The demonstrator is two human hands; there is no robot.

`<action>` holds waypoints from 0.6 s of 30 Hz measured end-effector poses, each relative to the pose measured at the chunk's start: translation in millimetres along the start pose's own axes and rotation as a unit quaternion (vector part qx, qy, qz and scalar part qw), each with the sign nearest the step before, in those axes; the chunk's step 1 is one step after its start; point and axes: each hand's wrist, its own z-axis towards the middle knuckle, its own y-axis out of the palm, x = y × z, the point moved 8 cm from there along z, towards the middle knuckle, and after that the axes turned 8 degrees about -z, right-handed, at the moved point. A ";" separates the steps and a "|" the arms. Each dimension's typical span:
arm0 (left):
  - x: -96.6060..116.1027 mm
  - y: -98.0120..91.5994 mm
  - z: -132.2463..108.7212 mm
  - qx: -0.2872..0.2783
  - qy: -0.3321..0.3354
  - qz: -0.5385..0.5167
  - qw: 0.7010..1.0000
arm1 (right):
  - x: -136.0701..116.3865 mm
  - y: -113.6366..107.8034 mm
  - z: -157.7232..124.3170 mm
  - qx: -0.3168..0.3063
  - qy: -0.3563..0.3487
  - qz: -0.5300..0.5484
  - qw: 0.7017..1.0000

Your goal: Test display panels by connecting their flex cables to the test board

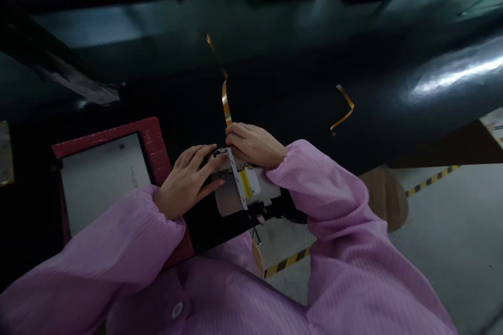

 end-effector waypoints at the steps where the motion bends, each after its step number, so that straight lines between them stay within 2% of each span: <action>1: -0.8 -0.8 0.1 0.000 -0.001 -0.014 1.000 | 0.6 -1.8 -0.3 0.012 0.004 0.009 1.000; 5: -14.2 -10.9 7.2 0.013 -0.038 -0.086 0.995 | 3.0 -11.9 -2.7 0.062 0.014 0.056 0.996; 8: -26.0 -18.2 22.6 -0.002 -0.056 -0.110 0.992 | 0.6 -18.6 -5.7 0.087 0.015 0.095 0.992; 15: -39.1 -7.3 56.5 -0.129 -0.076 -0.105 0.983 | -3.4 -12.4 -12.9 0.072 0.064 0.206 0.974; 18: -38.6 -5.5 59.5 -0.145 -0.072 -0.105 0.981 | -1.6 -9.9 -13.3 0.068 0.079 0.225 0.969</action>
